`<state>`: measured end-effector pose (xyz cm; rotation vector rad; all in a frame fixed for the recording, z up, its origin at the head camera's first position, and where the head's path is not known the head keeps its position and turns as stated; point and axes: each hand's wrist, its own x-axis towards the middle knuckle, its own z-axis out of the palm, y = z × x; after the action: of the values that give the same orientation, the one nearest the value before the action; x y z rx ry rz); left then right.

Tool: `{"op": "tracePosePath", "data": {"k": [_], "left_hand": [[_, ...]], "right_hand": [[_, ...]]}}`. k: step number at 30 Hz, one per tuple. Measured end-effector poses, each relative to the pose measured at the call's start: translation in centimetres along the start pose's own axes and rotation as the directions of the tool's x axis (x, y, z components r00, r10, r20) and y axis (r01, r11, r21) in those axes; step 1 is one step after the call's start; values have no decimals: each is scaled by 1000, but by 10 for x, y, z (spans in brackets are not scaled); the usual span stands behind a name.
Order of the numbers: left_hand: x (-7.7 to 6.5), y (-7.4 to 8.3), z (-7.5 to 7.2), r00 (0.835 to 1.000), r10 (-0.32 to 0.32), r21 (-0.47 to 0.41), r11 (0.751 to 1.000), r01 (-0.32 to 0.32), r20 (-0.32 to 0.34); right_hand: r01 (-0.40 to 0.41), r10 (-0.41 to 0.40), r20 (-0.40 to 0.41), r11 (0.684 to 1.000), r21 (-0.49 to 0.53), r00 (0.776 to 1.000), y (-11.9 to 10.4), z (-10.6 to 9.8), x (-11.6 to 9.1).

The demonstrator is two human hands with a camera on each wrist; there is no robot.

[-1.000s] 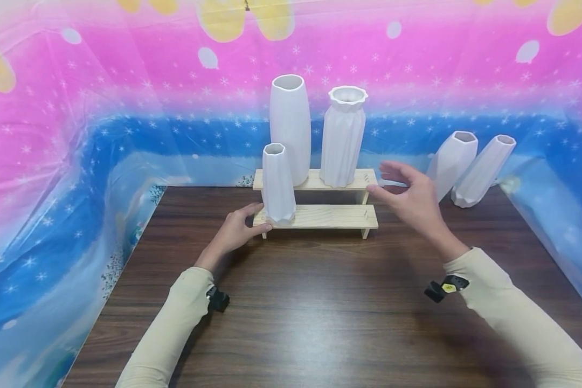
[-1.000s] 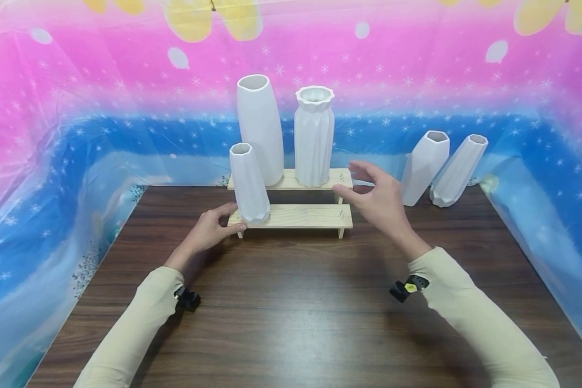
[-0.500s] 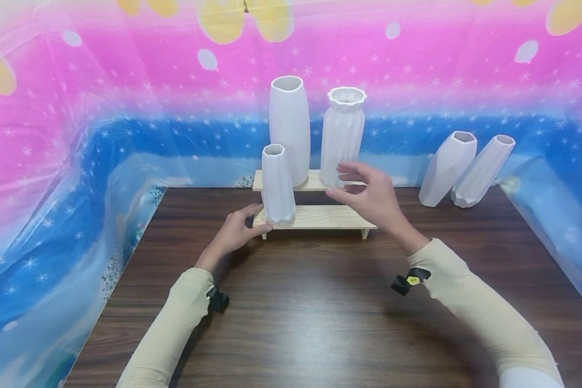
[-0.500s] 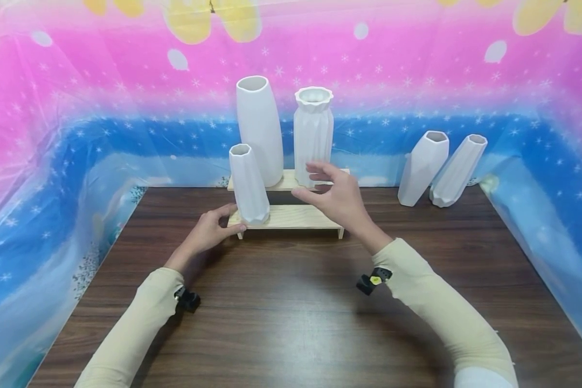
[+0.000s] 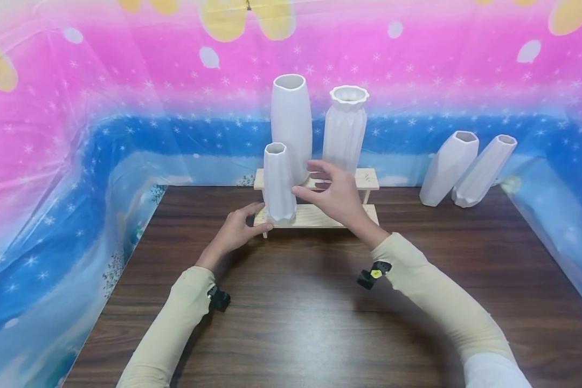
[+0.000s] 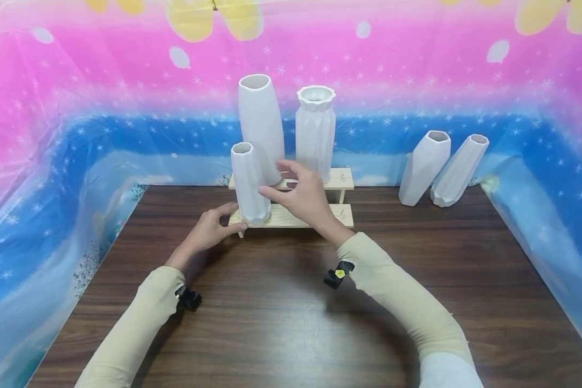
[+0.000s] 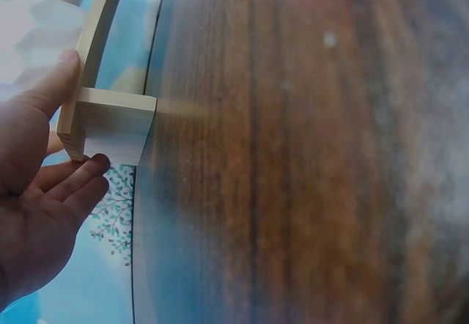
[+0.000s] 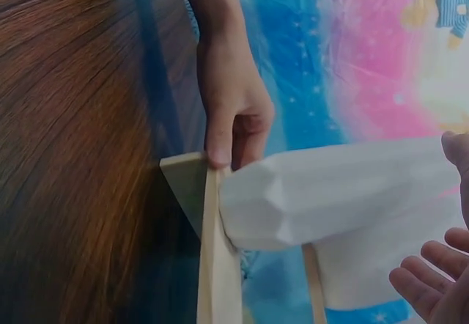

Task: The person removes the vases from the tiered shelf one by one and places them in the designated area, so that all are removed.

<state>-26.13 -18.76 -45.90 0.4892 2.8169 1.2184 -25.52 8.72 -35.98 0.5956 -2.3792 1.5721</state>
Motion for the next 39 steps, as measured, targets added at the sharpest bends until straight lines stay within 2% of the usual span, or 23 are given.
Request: {"op": "tracePosePath", "data": {"k": [9,19,29,39], "left_hand": [[1,-1,0,1000,7,4,1000,-7,0],[2,0,0,1000,6,5,1000,-6,6],[1,1,0,1000,3,8,1000,-3,6],[0,1,0,1000,-7,-4,1000,7,11]], "right_hand": [[-11,11,15,999,32,1000,3,24,7],[-10,11,11,1000,-11,1000,3,40,12],[-7,5,-23,997,-76,1000,1,48,13],[-21,18,-20,994,-107,1000,-1,50,11]]}}
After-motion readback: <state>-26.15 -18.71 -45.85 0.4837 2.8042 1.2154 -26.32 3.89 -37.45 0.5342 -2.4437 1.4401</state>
